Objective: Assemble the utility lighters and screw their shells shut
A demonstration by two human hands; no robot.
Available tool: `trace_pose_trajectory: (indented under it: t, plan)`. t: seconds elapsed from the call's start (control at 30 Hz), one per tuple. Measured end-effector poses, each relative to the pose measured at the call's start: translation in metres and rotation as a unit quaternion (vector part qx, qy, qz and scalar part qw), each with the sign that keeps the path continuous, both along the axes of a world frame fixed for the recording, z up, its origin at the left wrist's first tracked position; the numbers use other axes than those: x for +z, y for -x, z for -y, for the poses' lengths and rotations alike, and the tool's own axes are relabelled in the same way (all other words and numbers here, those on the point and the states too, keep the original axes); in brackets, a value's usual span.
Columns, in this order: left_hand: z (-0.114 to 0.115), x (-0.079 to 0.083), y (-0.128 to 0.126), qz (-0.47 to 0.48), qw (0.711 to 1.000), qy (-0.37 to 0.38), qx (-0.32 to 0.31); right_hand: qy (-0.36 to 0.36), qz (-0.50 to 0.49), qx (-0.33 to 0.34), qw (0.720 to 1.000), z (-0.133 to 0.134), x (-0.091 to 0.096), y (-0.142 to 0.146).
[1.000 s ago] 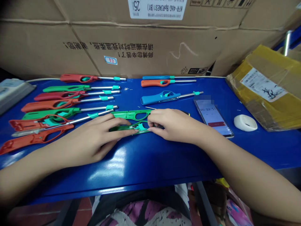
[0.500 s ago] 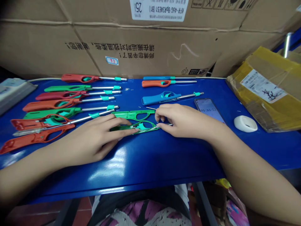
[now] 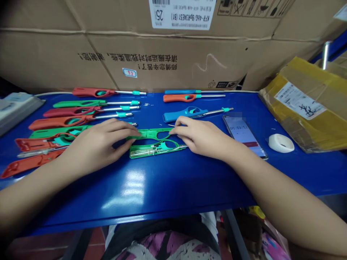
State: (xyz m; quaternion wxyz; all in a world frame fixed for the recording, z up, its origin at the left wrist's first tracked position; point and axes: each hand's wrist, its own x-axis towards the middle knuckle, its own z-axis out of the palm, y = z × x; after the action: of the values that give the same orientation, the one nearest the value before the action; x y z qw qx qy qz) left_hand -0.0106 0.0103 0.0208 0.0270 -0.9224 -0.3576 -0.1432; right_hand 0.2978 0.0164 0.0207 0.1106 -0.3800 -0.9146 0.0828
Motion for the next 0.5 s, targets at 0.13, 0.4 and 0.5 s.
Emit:
trace_pose_trajectory:
  t: [0.13,0.4,0.5]
  plan:
    - [-0.0050,-0.0027,0.0029,-0.003,1.000,0.018,0.005,0.007,-0.001,0.004,1.000,-0.0020,-0.0071,0.0005]
    - [-0.0045,-0.0032,0.0001,-0.013,1.000,0.002,0.014,0.027,-0.016,-0.018,0.999,-0.0026,-0.0043,0.0053]
    - [-0.0040,-0.0022,-0.0001,-0.008,1.000,-0.009,0.024,0.035,-0.008,-0.023,0.999,-0.0008,-0.0017,0.0075]
